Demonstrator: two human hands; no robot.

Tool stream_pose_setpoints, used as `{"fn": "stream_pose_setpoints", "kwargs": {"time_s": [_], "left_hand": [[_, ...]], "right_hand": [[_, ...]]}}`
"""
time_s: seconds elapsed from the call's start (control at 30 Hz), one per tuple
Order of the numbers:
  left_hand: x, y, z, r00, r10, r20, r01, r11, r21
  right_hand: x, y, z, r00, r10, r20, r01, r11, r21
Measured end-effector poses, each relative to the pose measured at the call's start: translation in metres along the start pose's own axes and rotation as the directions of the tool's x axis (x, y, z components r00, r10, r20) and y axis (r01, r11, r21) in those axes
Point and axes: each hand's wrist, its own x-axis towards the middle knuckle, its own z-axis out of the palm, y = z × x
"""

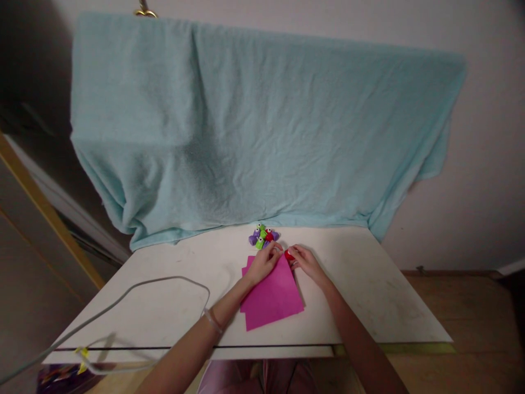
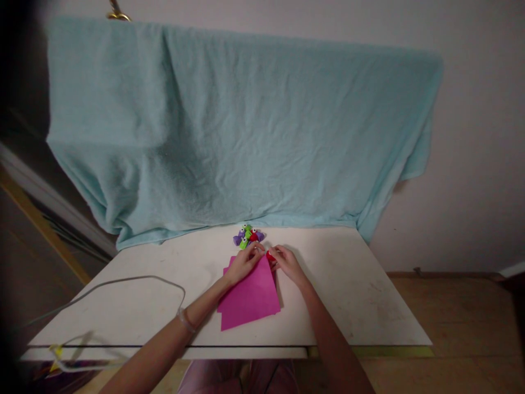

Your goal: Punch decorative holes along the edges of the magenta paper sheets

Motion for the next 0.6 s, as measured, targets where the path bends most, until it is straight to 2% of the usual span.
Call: {"fn": "stream_pose_setpoints", "kwargs": {"time_s": [0.4, 0.6], "left_hand": [[-0.0006, -0.0036, -0.0008, 1.0, 0.009, -0.01, -0.009, 1.0, 0.03], [-0.0013, -0.0037, -0.0021, 0.998, 0.056, 0.036, -0.058, 0.997, 0.06]], "right_hand": [[0.0008, 0.0001, -0.004, 0.997, 0.006, 0.078, -0.006, 1.0, -0.009], [0.0002, 0.0022, -0.009, 0.987, 0.034, 0.156, -0.035, 0.999, 0.006]]}}
